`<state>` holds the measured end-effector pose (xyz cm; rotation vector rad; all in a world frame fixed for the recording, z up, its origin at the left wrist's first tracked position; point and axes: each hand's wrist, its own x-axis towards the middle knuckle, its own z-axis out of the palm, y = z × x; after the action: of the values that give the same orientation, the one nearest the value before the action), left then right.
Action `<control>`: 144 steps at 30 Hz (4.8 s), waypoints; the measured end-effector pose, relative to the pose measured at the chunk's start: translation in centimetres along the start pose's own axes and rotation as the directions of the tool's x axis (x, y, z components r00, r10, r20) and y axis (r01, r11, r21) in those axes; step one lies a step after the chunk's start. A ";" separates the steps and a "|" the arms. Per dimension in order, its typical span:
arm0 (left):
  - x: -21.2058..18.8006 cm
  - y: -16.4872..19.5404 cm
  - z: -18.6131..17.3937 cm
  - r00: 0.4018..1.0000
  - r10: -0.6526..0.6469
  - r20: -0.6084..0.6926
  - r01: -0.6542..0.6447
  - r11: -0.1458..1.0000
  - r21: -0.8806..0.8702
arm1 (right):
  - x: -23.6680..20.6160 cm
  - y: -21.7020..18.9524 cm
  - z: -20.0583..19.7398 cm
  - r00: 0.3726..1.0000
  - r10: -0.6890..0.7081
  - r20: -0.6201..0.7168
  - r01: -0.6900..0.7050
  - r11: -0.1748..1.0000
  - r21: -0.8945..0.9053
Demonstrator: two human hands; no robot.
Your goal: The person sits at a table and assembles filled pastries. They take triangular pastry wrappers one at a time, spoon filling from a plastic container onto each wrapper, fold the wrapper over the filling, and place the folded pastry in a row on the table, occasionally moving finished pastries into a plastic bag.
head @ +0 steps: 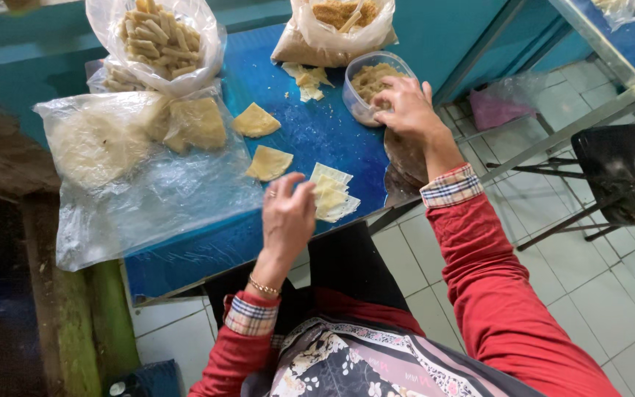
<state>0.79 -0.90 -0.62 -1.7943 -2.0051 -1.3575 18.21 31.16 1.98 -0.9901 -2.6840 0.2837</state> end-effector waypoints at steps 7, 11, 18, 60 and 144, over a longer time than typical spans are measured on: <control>-2.9 2.1 -0.9 0.981 0.150 0.121 -0.162 0.982 0.094 | -1.4 -1.4 -0.5 0.991 -0.044 -0.126 0.049 0.998 0.032; -2.8 2.1 -1.0 0.982 0.138 0.132 -0.152 0.982 0.109 | -3.4 -4.8 -3.5 0.945 -0.261 -0.199 0.293 0.944 0.153; -3.1 2.2 -0.8 0.981 0.131 0.143 -0.148 0.981 0.122 | -12.3 -12.7 -0.4 0.636 -0.750 0.184 0.636 0.373 -0.675; -2.7 2.2 -1.1 0.981 0.163 0.108 -0.174 0.980 0.094 | -1.9 -5.0 1.8 0.919 -0.382 0.101 0.382 0.797 -0.467; -2.4 3.1 -2.4 0.977 0.156 0.146 -0.157 0.988 -0.002 | 20.8 -3.6 0.3 0.963 0.090 -0.254 -0.149 0.964 -0.222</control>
<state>3.03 -4.61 0.92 -2.0528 -1.8851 -1.2018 0.75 42.09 6.44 -1.1760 -2.4782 -0.1362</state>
